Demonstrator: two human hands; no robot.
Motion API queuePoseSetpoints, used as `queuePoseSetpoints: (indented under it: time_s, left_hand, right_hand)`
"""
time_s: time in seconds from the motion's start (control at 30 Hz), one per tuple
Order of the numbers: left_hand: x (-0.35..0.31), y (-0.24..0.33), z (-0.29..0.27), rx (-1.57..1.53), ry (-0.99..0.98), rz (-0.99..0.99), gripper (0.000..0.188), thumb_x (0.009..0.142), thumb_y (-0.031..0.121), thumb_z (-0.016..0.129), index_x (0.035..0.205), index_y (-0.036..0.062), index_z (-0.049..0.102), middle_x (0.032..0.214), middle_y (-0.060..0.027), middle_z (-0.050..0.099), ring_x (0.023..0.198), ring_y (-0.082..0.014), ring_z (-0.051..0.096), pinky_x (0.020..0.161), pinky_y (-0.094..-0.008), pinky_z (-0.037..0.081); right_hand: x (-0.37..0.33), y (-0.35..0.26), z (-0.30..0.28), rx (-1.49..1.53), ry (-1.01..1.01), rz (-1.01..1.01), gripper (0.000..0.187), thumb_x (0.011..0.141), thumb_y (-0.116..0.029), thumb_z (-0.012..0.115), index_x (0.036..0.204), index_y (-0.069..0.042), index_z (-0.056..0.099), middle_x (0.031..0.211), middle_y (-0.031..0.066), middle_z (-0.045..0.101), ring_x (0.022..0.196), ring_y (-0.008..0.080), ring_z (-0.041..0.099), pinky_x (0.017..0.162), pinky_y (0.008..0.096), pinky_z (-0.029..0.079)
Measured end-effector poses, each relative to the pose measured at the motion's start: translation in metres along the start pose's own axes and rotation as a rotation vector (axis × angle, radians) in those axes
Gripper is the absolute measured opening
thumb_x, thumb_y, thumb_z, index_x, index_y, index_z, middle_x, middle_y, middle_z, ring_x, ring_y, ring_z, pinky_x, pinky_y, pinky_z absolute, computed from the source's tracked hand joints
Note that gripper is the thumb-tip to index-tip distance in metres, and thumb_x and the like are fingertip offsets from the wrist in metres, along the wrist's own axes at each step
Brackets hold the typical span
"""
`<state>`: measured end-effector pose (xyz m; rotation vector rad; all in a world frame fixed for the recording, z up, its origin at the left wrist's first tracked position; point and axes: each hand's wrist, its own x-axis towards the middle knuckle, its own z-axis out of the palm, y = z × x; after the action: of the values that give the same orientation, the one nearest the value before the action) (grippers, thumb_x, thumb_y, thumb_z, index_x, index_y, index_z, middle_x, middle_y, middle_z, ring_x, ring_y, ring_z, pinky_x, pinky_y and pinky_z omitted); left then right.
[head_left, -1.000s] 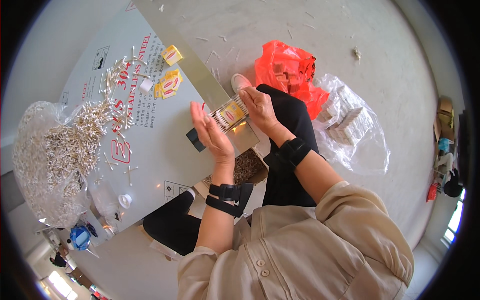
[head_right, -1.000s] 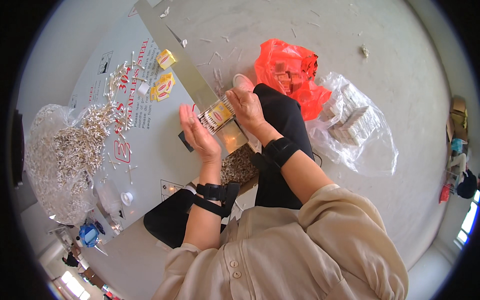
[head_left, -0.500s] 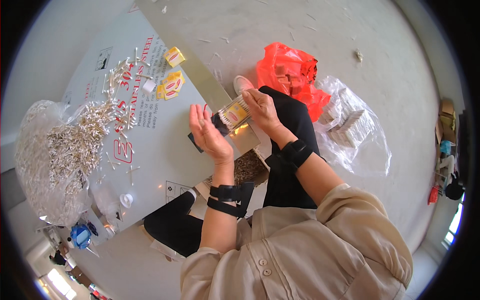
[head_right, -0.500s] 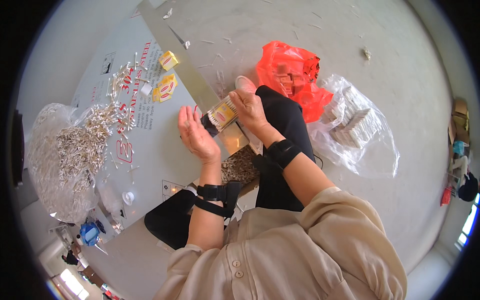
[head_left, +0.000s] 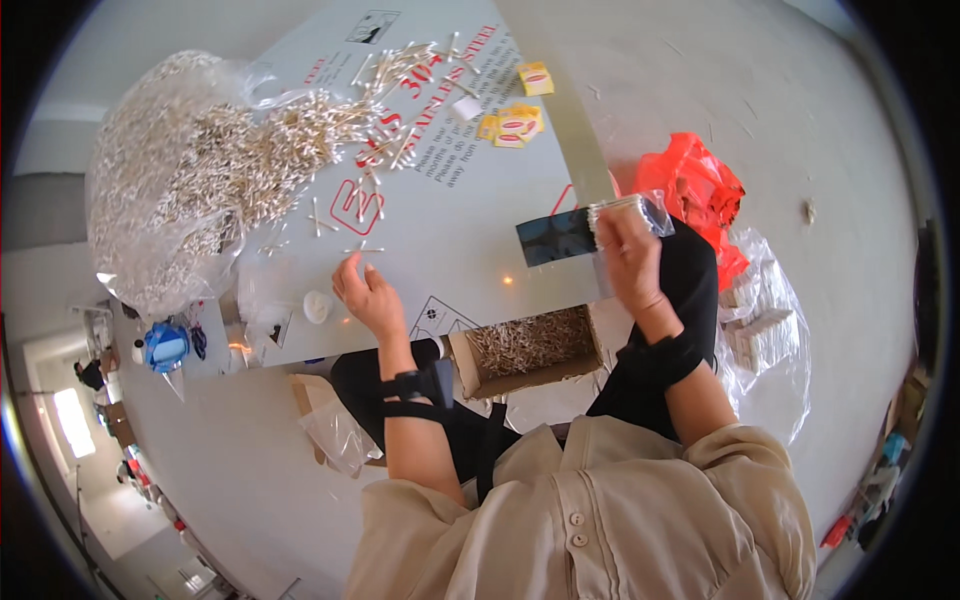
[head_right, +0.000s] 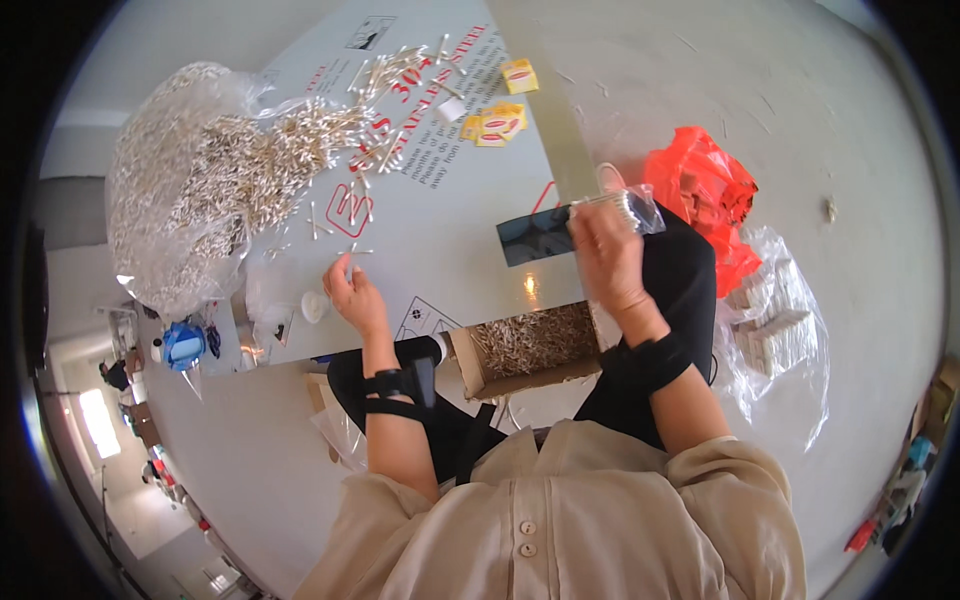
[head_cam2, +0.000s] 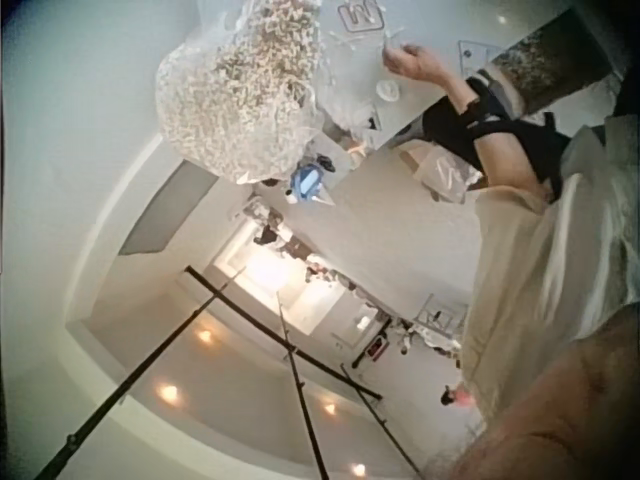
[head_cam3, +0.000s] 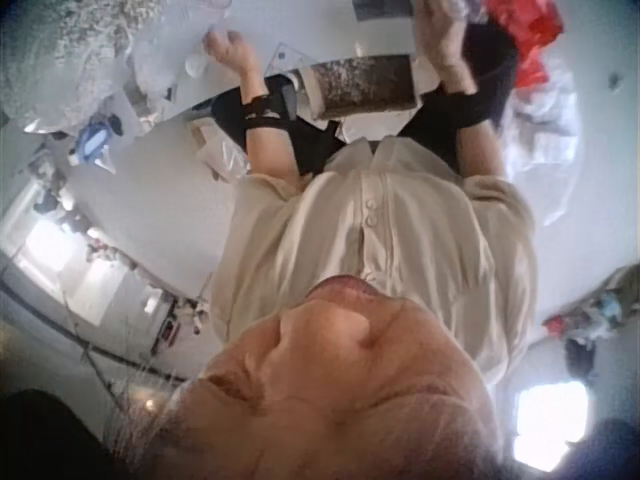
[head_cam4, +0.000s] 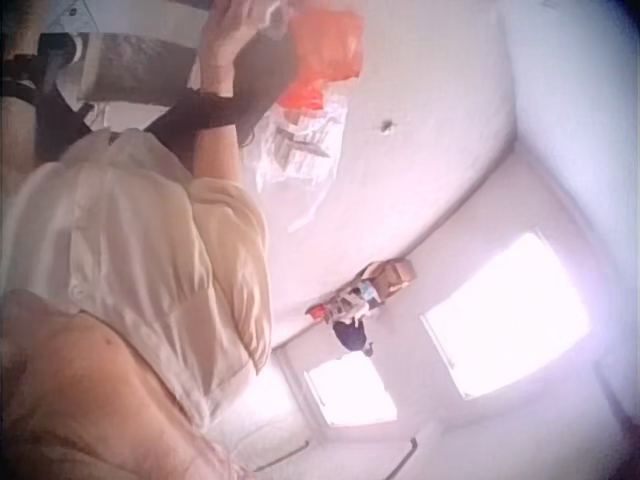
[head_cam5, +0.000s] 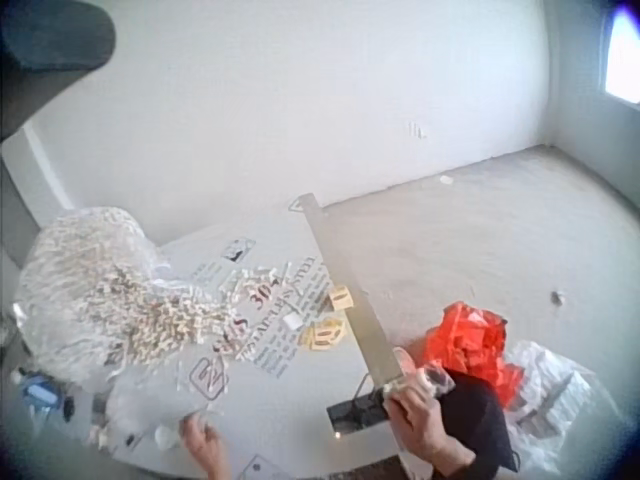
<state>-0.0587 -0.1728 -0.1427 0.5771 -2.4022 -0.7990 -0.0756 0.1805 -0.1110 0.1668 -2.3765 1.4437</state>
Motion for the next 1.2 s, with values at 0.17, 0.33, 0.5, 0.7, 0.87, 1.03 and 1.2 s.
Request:
queuePoseSetpoints:
  time_s: [0.17, 0.33, 0.5, 0.7, 0.87, 1.03, 1.2]
  left_hand:
    - [0.045, -0.005, -0.005, 0.460, -0.082, 0.028, 0.029, 0.078, 0.005, 0.066, 0.106, 0.0081, 0.062, 0.109, -0.0115, 0.059, 0.110, -0.0340, 0.050, 0.089, -0.0454, 0.043]
    - [0.038, -0.001, 0.012, 0.383, -0.219, 0.170, 0.011, 0.075, 0.007, 0.067, 0.080, 0.0088, 0.058, 0.092, -0.0080, 0.058, 0.094, -0.0328, 0.053, 0.077, -0.0458, 0.043]
    - [-0.002, 0.070, 0.042, 0.196, -0.304, 0.453, 0.016, 0.073, 0.004, 0.068, 0.079, 0.0080, 0.053, 0.082, -0.0084, 0.057, 0.086, -0.0315, 0.053, 0.076, -0.0440, 0.042]
    - [0.055, 0.074, 0.066, -0.020, -0.290, 0.510, 0.049, 0.068, 0.004, 0.070, 0.114, 0.0068, 0.056, 0.123, -0.0136, 0.053, 0.119, -0.0353, 0.046, 0.095, -0.0488, 0.039]
    - [0.155, 0.039, 0.083, 0.116, -0.484, 0.589, 0.069, 0.063, 0.007, 0.077, 0.129, 0.0144, 0.055, 0.138, -0.0102, 0.047, 0.130, -0.0324, 0.041, 0.107, -0.0438, 0.036]
    - [0.164, 0.043, 0.094, 0.117, -0.601, 0.594, 0.040, 0.066, 0.016, 0.080, 0.103, 0.0138, 0.065, 0.105, -0.0041, 0.060, 0.110, -0.0279, 0.052, 0.095, -0.0437, 0.042]
    - [0.099, 0.057, 0.095, 0.082, -0.412, 0.691, 0.024, 0.071, 0.012, 0.075, 0.087, 0.0124, 0.058, 0.091, -0.0022, 0.057, 0.095, -0.0270, 0.052, 0.082, -0.0430, 0.041]
  right_hand:
    - [-0.029, -0.030, 0.054, 0.122, -0.316, -0.085, 0.007, 0.084, -0.001, 0.063, 0.091, -0.002, 0.061, 0.081, 0.0141, 0.060, 0.073, 0.0349, 0.061, 0.062, 0.0390, 0.050]
    - [-0.021, -0.040, 0.077, 0.062, -0.339, -0.115, 0.006, 0.083, -0.002, 0.063, 0.089, -0.002, 0.061, 0.081, 0.0135, 0.059, 0.071, 0.0343, 0.061, 0.061, 0.0387, 0.050]
    - [0.002, -0.034, 0.099, 0.039, -0.322, -0.088, 0.016, 0.079, -0.003, 0.066, 0.095, -0.004, 0.062, 0.088, 0.0126, 0.060, 0.075, 0.0322, 0.062, 0.066, 0.0389, 0.052]
    - [0.016, -0.035, 0.109, -0.193, -0.449, -0.185, 0.040, 0.068, -0.011, 0.075, 0.107, -0.012, 0.064, 0.114, 0.0079, 0.056, 0.091, 0.0275, 0.062, 0.075, 0.0374, 0.053]
    - [0.015, -0.031, 0.116, -0.128, -0.401, -0.221, 0.030, 0.071, -0.014, 0.074, 0.099, -0.013, 0.065, 0.106, 0.0051, 0.057, 0.088, 0.0256, 0.062, 0.072, 0.0370, 0.053]
    - [0.017, -0.031, 0.115, -0.141, -0.388, -0.210, 0.013, 0.076, -0.014, 0.070, 0.087, -0.012, 0.065, 0.092, 0.0031, 0.059, 0.083, 0.0252, 0.063, 0.068, 0.0374, 0.052]
    - [0.010, -0.027, 0.109, -0.156, -0.388, -0.255, 0.007, 0.077, -0.012, 0.067, 0.080, -0.011, 0.061, 0.084, 0.0034, 0.057, 0.076, 0.0259, 0.063, 0.062, 0.0372, 0.052]
